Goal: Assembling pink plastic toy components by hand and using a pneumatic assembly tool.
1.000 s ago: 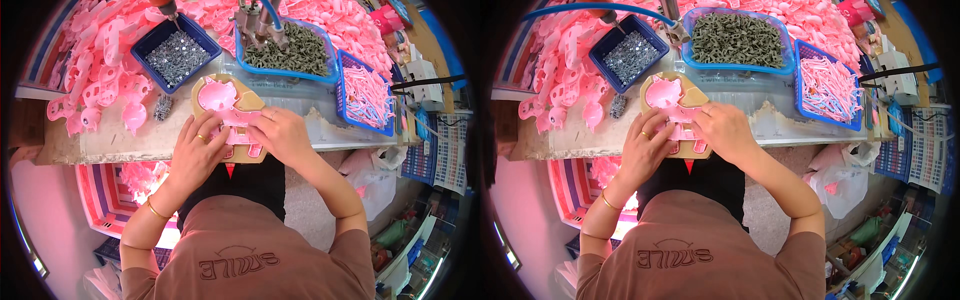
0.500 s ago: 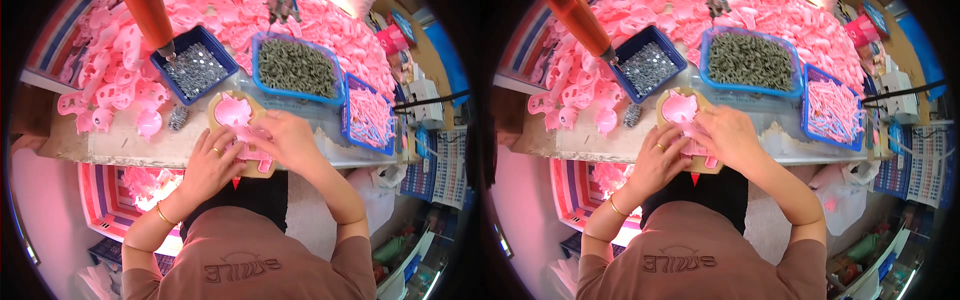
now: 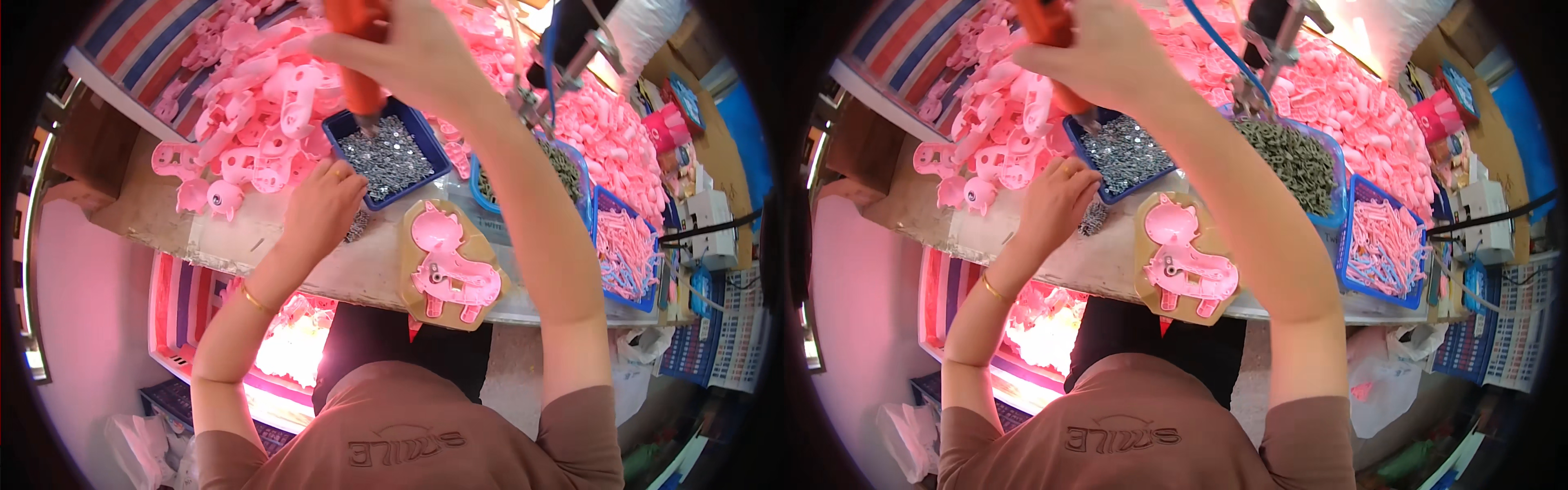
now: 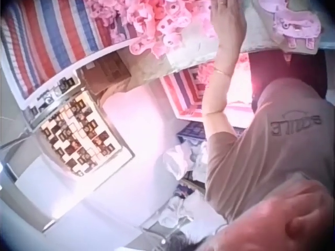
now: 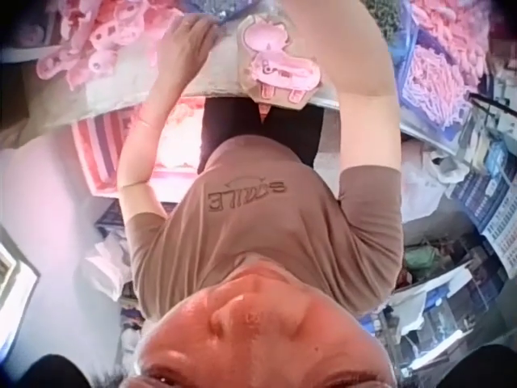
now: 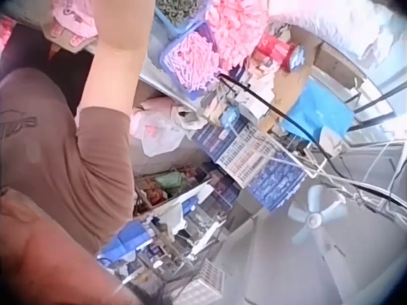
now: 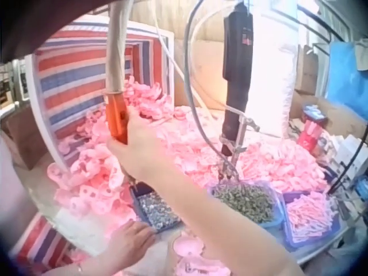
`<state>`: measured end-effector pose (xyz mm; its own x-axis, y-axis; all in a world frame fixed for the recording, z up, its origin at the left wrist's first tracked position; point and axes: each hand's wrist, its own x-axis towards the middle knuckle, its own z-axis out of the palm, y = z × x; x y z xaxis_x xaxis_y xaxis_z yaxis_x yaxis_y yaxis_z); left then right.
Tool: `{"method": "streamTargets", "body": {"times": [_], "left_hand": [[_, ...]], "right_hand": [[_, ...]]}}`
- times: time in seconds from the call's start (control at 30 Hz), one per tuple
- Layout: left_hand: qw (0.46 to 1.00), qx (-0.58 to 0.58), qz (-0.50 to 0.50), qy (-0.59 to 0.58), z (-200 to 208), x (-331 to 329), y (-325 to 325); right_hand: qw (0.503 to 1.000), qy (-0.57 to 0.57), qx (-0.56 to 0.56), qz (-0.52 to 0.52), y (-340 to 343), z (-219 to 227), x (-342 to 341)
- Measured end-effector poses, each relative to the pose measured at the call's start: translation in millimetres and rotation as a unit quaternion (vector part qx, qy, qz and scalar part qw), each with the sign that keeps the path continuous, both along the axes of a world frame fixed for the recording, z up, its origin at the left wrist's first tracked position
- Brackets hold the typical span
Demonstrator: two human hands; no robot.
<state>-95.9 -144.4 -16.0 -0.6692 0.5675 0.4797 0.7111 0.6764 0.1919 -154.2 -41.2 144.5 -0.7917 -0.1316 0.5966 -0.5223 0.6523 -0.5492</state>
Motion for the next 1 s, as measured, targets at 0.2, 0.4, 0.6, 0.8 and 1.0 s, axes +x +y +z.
{"method": "streamTargets", "body": {"times": [0.2,0.4,0.6,0.8,1.0], "left_hand": [[0.978,-0.207,0.008,-0.024,-2,-46,26],[0.955,-0.286,0.003,-0.080,-9,-55,46],[0.985,-0.164,0.006,-0.061,-17,-50,35],[0.996,-0.064,-0.026,-0.056,-6,-28,38],[0.984,0.081,-0.133,-0.087,1,20,48]], "right_hand": [[0.974,-0.165,-0.125,0.090,93,-27,39],[0.967,-0.124,-0.200,0.102,110,-36,46],[0.960,-0.187,-0.151,0.141,121,-40,53],[0.957,-0.169,-0.192,0.136,116,-48,60],[0.908,-0.201,-0.326,0.172,106,-51,88]]}}
